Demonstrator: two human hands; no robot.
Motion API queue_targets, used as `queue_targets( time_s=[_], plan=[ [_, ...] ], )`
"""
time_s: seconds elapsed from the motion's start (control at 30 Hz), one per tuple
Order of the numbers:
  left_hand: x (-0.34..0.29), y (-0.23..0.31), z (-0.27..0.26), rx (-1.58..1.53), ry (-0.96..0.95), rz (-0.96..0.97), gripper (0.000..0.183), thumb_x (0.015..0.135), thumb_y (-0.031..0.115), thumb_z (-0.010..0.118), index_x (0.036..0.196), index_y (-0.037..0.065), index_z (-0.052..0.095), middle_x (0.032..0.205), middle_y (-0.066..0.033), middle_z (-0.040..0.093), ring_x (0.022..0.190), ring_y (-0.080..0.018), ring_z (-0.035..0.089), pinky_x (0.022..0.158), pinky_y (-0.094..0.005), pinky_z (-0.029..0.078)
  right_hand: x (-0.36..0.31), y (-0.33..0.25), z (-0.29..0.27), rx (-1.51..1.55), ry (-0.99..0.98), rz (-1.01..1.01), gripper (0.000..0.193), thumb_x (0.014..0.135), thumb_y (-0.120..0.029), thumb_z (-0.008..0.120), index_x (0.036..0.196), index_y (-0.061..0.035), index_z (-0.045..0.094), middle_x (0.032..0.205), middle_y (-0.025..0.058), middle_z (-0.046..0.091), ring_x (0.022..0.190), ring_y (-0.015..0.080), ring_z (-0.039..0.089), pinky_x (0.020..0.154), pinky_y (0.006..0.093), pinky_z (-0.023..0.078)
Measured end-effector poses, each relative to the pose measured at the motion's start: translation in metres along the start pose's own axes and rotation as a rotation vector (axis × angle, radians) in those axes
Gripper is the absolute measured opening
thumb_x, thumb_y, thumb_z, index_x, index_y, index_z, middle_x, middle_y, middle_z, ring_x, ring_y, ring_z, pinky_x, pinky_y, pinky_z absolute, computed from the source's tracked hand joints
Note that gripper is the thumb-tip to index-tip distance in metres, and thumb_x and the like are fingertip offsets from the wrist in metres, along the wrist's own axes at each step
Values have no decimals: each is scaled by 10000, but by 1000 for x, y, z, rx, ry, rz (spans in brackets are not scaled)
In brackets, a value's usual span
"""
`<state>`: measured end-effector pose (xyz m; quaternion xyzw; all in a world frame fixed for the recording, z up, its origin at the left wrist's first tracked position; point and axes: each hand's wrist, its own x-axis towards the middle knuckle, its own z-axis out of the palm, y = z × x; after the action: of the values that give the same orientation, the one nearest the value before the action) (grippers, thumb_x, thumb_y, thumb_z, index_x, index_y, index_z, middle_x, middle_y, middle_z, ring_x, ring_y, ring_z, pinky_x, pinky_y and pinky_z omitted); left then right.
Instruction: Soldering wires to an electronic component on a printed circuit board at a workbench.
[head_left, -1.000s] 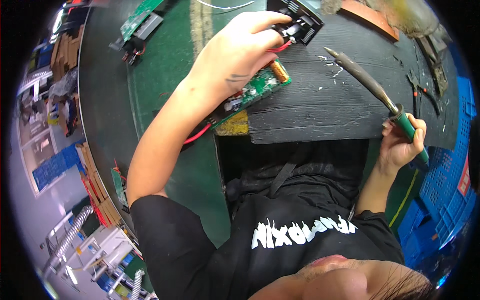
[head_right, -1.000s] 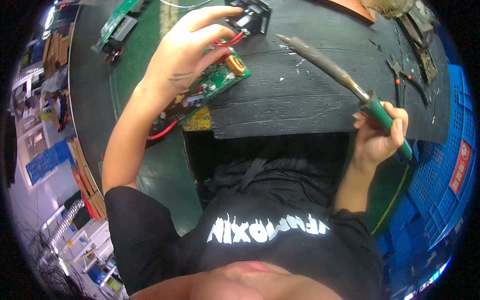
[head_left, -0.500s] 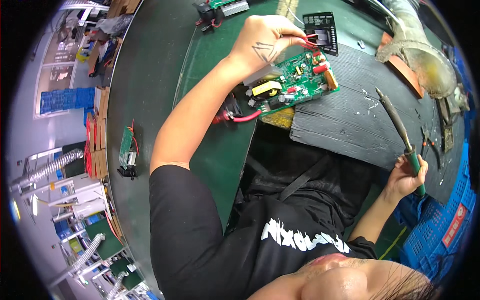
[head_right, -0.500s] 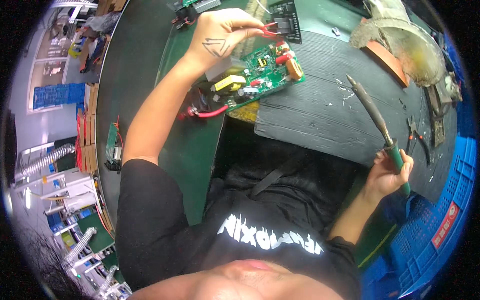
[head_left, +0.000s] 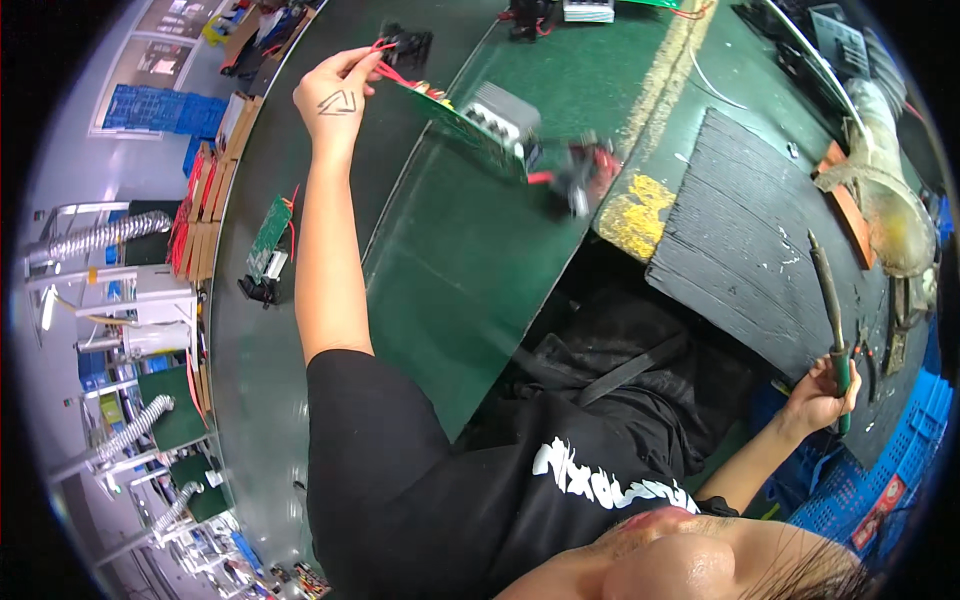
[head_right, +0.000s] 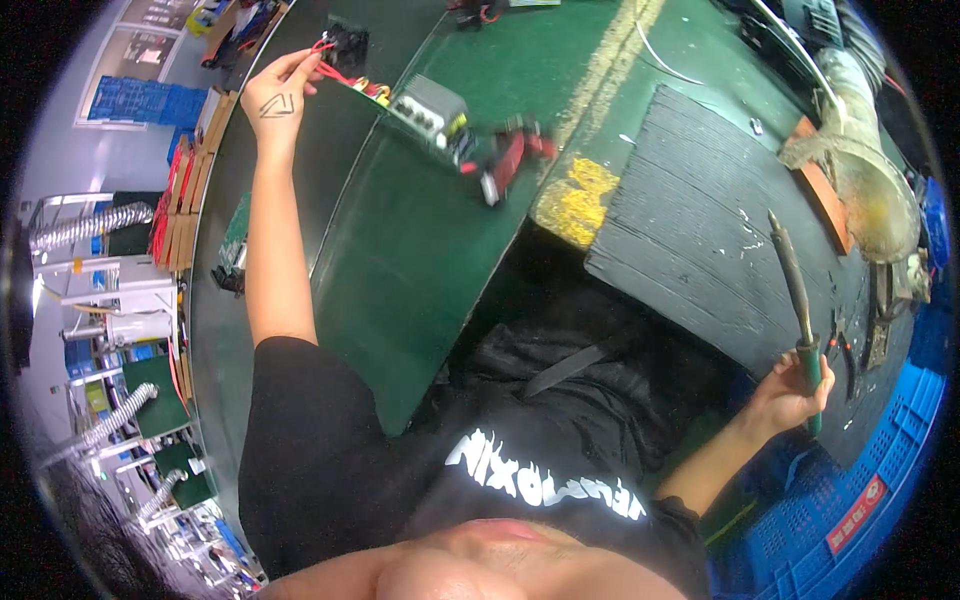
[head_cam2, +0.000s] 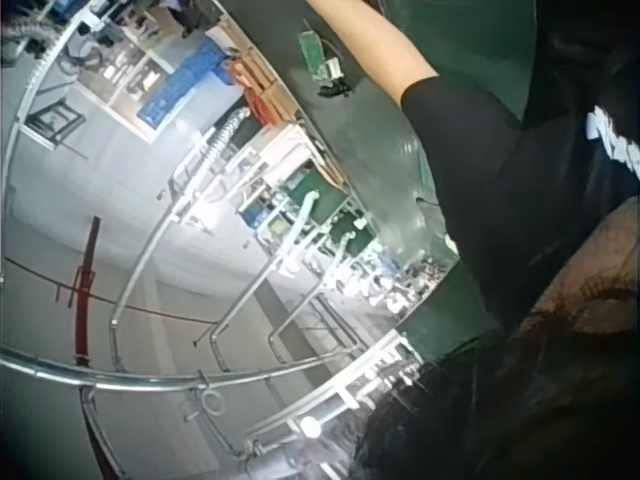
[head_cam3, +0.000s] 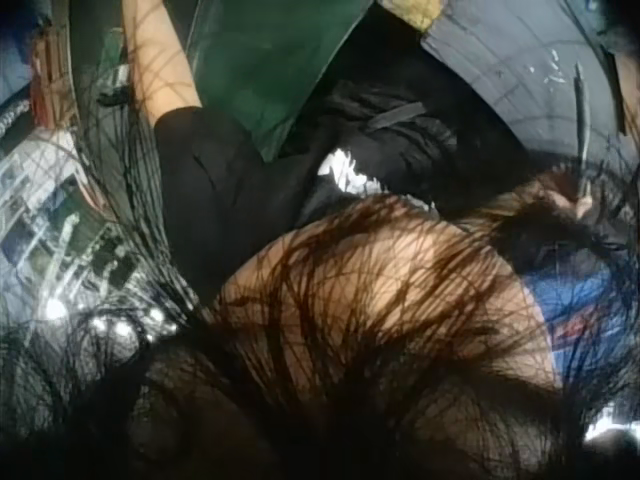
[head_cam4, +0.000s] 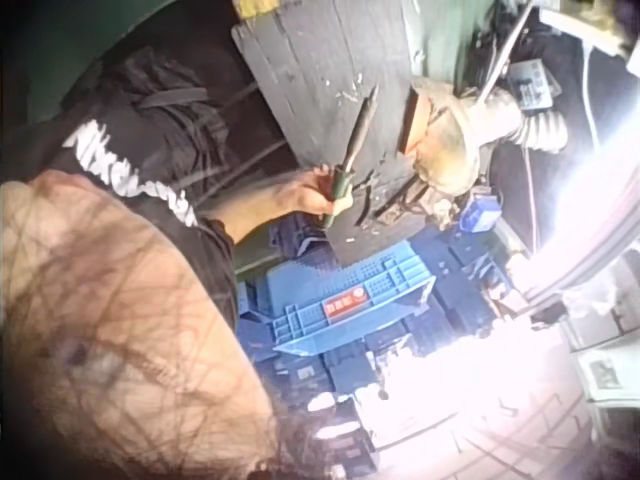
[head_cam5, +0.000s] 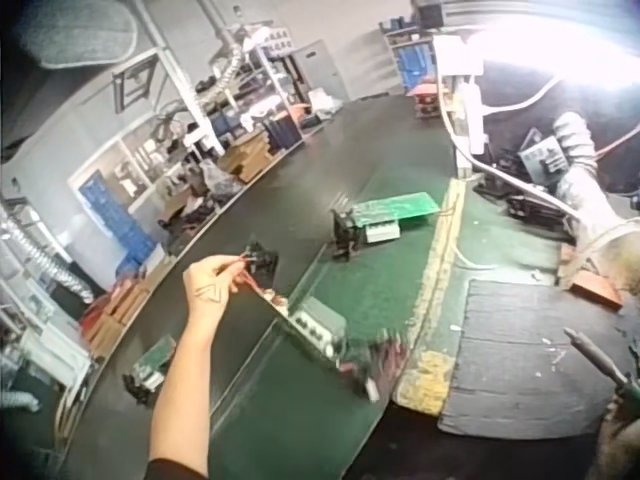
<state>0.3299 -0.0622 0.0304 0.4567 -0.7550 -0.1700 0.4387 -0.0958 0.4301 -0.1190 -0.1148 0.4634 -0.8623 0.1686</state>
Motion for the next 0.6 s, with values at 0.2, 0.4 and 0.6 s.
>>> queue_targets(
  time_s=[0.2,0.4,0.6],
  plan=[
    [1,-100,-62,236,242,-181,150,803,100,703,909,-5,712,668,-67,680,550,-84,628,496,-214,485,16,0,-23,-3,-14,30,363,901,-261,456,1044,38,604,893,131,650,719,200,583,600,270,454],
    [2,-201,-135,399,505,-359,142,783,117,730,869,4,718,669,-93,682,542,-124,646,495,-239,493,23,0,-30,10,29,14,342,897,-226,470,1062,43,603,878,144,663,696,210,607,545,246,455],
    [-16,-235,-213,257,129,-721,296,768,240,768,912,-3,682,749,-81,705,521,-129,623,450,-224,458,31,-11,-42,-44,-13,19,357,885,-246,457,1076,27,587,916,138,651,725,200,610,577,248,467]
  ],
)
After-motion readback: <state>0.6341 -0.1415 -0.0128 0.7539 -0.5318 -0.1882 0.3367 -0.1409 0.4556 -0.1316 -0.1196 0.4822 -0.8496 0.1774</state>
